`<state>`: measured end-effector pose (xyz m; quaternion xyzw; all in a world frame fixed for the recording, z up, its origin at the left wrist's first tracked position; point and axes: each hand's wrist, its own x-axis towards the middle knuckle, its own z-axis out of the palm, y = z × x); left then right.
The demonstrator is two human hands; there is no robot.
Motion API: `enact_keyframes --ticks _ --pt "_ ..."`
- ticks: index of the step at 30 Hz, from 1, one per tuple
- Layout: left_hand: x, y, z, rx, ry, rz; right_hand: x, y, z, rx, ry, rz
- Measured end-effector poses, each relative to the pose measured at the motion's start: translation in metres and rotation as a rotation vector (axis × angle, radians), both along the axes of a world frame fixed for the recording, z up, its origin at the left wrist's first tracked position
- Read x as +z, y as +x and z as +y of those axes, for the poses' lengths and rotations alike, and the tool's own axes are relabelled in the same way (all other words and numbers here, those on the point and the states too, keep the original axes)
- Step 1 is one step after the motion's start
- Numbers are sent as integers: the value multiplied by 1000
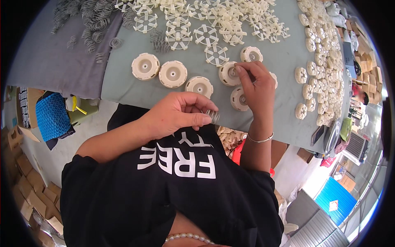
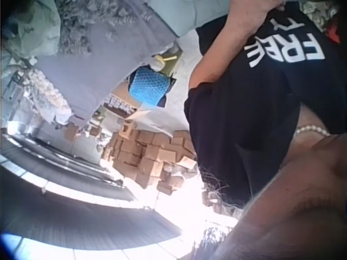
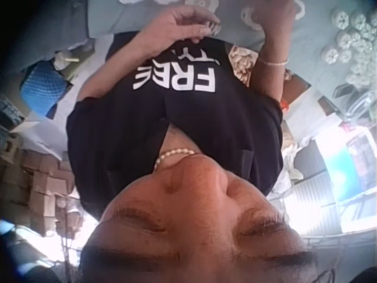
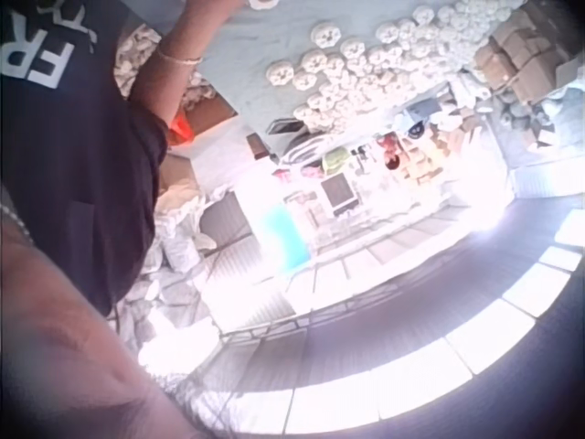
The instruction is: The person assembles small white plastic components by hand on a table. They insert metal springs into circular plastic bases and attach star-shaped plastic pieces to form complete units. The person repeatedly picks up parts, aligns them, and places the assembled units on the table.
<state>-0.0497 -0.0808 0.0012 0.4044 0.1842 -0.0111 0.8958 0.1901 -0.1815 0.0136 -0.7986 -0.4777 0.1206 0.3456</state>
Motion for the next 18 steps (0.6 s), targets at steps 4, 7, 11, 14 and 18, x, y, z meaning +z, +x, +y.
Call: enact_keyframes --ticks 4,7,11,14,18 --pt "5 1 0 27 30 20 4 -2 -4 -11 29 -10" --pt "7 -3 0 131 179 19 17 -17 -22 15 70 264" --pt "10 -3 2 311 699 -190 22 -68 -42 86 132 1003" --pt "20 -6 5 327 895 -217 4 -76 -49 125 304 1053" --pt "30 -9 3 215 289 75 -7 -67 -46 361 520 505"
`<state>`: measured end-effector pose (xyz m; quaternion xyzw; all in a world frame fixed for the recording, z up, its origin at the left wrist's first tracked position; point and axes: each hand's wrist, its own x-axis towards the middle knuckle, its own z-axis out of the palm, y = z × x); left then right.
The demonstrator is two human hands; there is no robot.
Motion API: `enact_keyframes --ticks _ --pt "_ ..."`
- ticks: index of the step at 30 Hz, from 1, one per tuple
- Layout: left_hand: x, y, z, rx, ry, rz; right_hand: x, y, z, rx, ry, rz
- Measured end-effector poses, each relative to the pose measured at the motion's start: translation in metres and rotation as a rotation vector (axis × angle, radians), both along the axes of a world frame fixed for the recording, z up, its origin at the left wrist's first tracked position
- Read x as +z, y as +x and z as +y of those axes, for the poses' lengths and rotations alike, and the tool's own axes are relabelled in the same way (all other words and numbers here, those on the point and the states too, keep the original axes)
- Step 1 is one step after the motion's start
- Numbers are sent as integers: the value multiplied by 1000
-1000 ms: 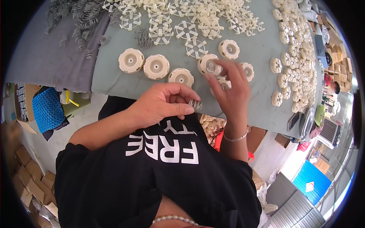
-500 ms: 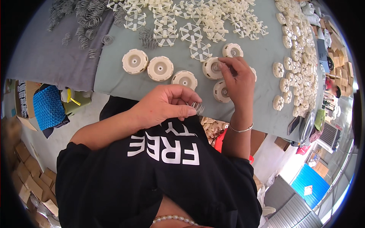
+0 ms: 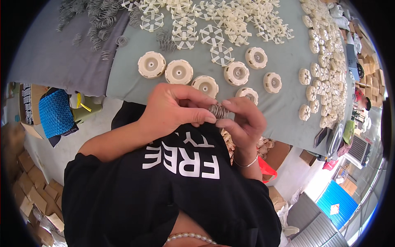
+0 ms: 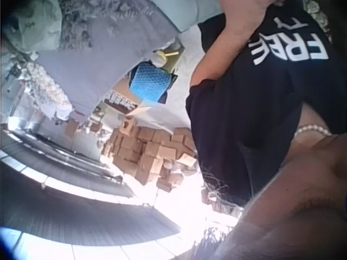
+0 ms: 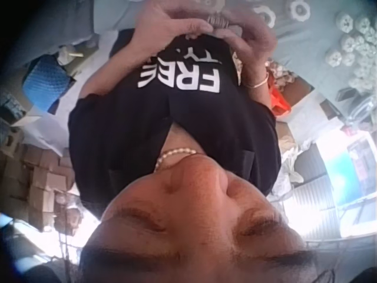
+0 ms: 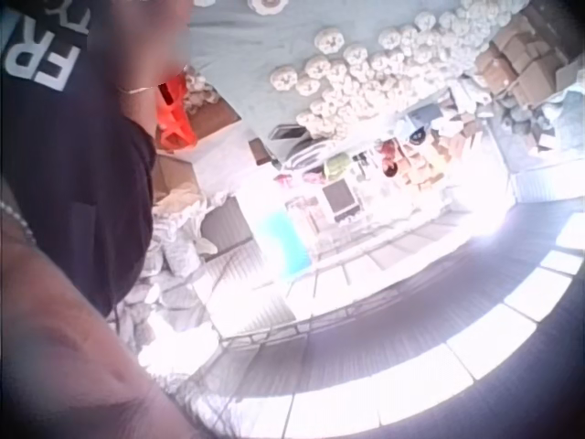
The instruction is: The person assembles small white plastic components by hand on a table. They insert metal springs into circular plastic bases and attach star-shaped plastic pieces to form complete units. The person repeatedly picks up parts, aligns them, and places the assembled units on the table.
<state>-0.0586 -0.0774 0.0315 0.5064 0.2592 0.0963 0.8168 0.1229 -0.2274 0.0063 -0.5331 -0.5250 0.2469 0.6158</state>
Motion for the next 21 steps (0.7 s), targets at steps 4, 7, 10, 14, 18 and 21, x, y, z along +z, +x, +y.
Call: enact_keyframes --ticks 4,7,10,14,18,21 --pt "-12 -1 9 -158 -416 146 8 2 5 -94 227 -124" --pt "-17 -7 9 -240 -462 113 20 3 8 -235 57 -143" --pt "-14 -11 13 -221 -375 80 19 6 24 -249 -312 -432" --pt "-18 -18 21 -135 -370 57 1 -1 38 -138 -324 -650" --pt "-17 -28 25 -117 -344 44 12 0 41 -79 -299 -536" --pt "-18 -33 27 -96 -348 38 37 -1 38 108 -225 -347"
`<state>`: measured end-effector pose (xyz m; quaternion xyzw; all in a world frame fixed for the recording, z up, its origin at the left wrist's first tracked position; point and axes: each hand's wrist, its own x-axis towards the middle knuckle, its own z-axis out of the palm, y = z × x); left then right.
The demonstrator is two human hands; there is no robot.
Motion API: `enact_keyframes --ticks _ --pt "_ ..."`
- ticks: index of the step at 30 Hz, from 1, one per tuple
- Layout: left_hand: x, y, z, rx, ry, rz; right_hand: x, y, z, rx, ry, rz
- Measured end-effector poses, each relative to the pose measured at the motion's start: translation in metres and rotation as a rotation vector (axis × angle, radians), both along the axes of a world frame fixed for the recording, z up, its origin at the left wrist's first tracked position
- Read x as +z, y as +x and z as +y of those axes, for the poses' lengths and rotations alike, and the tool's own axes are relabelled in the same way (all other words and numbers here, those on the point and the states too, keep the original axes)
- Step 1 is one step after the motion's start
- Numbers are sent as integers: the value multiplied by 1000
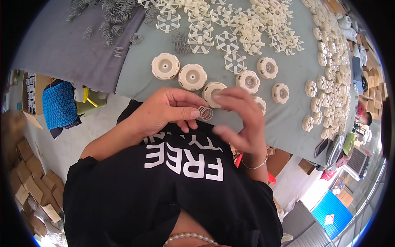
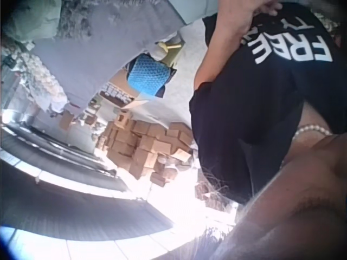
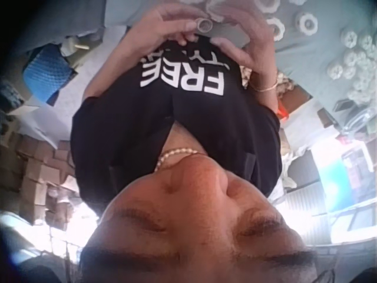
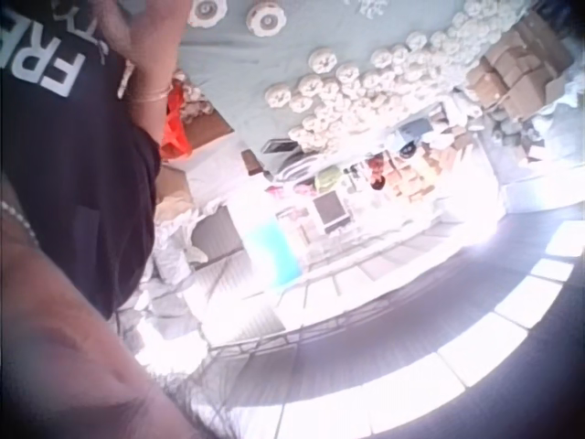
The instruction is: The person assembles small white plastic components by hand on a table. They insert metal springs into circular plastic bases and attach star-shaped plastic pieces to form complete units. The person repeatedly picks up parts, aligns them, and places the assembled units on the table.
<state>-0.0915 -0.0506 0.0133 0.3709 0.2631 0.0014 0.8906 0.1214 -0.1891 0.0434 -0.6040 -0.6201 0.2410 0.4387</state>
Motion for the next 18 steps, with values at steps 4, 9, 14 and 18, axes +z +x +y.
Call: enact_keyframes --ticks 4,9,14,18 --pt "8 -2 5 44 50 78 -1 -11 14 32 0 -30" --pt "-17 -21 20 479 1042 94 -27 -9 57 -61 -44 -254" --pt "-11 -30 51 501 1458 311 -22 -12 71 -63 -162 -292" --pt "-22 -51 94 636 1723 507 -12 -16 87 -71 -107 -236"
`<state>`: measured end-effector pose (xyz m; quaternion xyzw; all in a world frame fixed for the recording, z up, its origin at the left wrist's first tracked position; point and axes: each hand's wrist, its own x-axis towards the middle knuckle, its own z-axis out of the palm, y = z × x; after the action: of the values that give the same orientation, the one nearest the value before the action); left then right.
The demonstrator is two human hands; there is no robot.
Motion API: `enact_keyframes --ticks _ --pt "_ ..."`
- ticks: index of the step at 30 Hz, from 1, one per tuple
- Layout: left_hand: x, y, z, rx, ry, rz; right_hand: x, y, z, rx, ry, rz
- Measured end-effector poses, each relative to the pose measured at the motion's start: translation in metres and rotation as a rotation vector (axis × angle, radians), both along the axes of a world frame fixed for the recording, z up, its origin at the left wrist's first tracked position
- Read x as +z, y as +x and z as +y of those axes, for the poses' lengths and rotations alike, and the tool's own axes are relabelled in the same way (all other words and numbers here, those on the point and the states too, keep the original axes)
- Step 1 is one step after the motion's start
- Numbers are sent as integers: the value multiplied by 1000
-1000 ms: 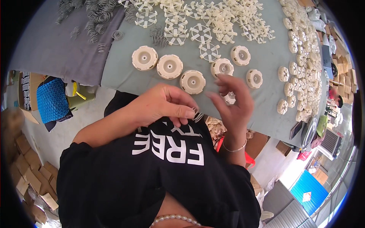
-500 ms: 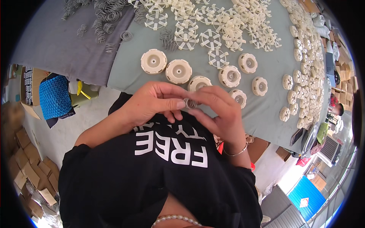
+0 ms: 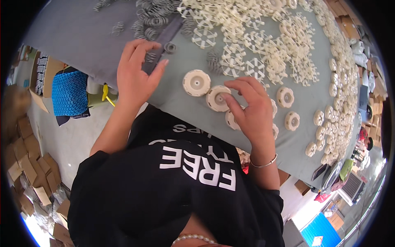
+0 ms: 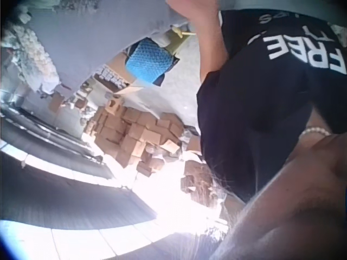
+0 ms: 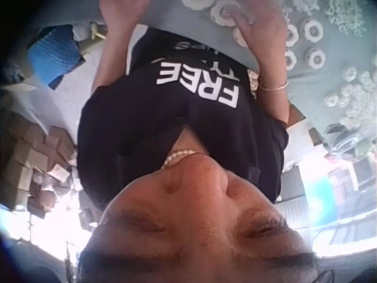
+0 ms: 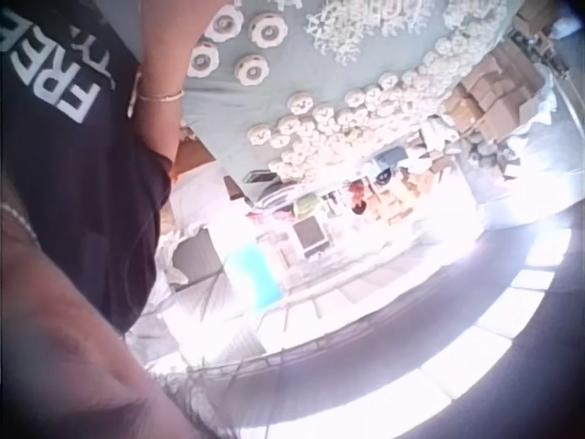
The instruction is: The person assembles small white plastic components by hand on a table. They insert metal springs into circular plastic bases and attach star-shaped plastic pieces to form complete units. The person repeatedly picks up parts, aligns them, and places the assembled units on the table.
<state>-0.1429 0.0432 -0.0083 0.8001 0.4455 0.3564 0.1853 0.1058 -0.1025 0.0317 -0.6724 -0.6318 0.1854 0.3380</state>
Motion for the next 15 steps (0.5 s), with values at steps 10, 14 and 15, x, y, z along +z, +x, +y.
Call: enact_keyframes --ticks 10,14,15 --pt "3 -18 15 -75 -327 -137 -14 -60 136 310 210 -180" --pt "-12 -17 1 -164 -466 -630 9 -61 121 413 23 222" --pt "-10 -15 -5 -193 -455 -660 14 -58 112 414 -89 360"
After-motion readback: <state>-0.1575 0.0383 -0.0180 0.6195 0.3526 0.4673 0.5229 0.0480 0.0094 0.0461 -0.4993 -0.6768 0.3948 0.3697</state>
